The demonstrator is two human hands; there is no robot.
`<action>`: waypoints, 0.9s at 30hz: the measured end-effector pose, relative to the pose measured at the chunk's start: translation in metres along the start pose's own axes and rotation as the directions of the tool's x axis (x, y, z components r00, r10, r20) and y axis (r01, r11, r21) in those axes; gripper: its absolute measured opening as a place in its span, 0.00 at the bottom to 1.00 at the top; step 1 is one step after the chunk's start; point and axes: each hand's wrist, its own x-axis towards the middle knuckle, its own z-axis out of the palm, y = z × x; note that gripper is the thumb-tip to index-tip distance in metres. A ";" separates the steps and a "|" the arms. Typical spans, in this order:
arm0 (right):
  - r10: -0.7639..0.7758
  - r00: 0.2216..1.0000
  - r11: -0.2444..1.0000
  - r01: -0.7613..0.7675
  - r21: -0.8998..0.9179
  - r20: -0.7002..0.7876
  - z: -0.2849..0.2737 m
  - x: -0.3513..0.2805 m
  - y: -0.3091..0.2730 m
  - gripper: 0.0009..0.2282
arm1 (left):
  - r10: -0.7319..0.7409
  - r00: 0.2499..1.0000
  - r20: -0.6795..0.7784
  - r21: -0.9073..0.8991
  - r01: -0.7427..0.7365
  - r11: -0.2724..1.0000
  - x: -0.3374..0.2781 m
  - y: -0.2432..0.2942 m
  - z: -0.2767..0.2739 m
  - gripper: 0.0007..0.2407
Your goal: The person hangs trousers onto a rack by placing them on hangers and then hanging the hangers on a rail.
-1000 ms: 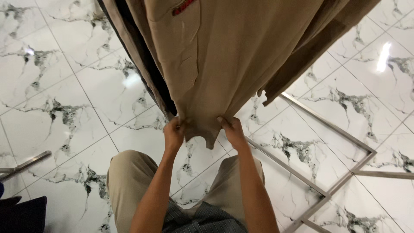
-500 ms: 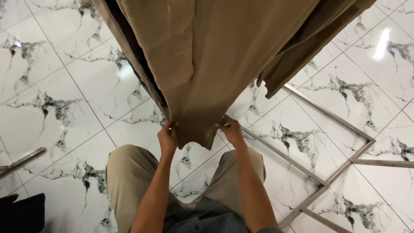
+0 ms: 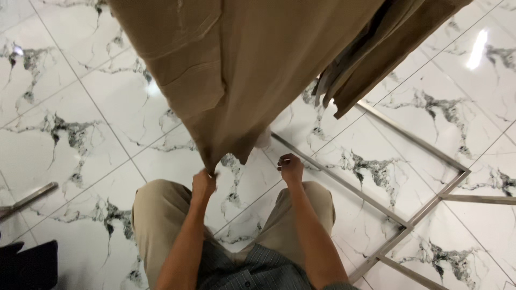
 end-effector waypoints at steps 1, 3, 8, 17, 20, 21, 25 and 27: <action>-0.008 1.000 1.000 0.008 0.003 -0.009 -0.013 -0.006 -0.020 0.07 | 0.011 1.000 -0.005 -0.004 -0.011 1.000 -0.010 0.015 -0.011 0.11; -0.079 0.993 0.993 0.085 0.076 -0.087 -0.038 -0.019 -0.060 0.08 | -0.084 0.913 0.400 0.417 -0.100 0.903 -0.030 0.046 -0.034 0.26; -0.374 0.894 0.847 0.438 0.301 -0.246 -0.127 -0.029 -0.175 0.08 | 0.731 0.331 0.596 -0.462 -0.603 0.650 -0.189 0.274 -0.222 0.22; -0.808 0.506 -0.084 0.407 0.909 -0.302 -0.329 -0.022 -0.338 0.16 | 0.980 -0.131 -0.151 -0.958 -0.227 -0.178 -0.174 0.392 -0.296 0.24; -0.900 0.415 -0.207 -0.139 0.968 -0.132 -0.266 0.187 -0.214 0.15 | 0.961 0.166 -0.223 -0.932 0.254 -0.260 -0.107 0.352 -0.221 0.29; -0.891 0.452 -0.246 -0.395 0.885 -0.046 -0.233 0.264 -0.199 0.18 | 0.863 0.478 -0.162 -0.848 0.380 -0.370 -0.086 0.333 -0.190 0.30; -0.637 0.771 -0.272 -0.242 0.931 0.014 -0.151 0.218 -0.093 0.13 | 0.219 0.939 0.267 -0.941 0.303 -0.150 -0.037 0.195 -0.036 0.25; -0.077 0.997 -0.173 -0.038 0.984 0.025 -0.116 0.192 -0.035 0.06 | -0.744 0.509 0.433 -0.531 0.811 0.246 0.006 0.080 0.056 0.17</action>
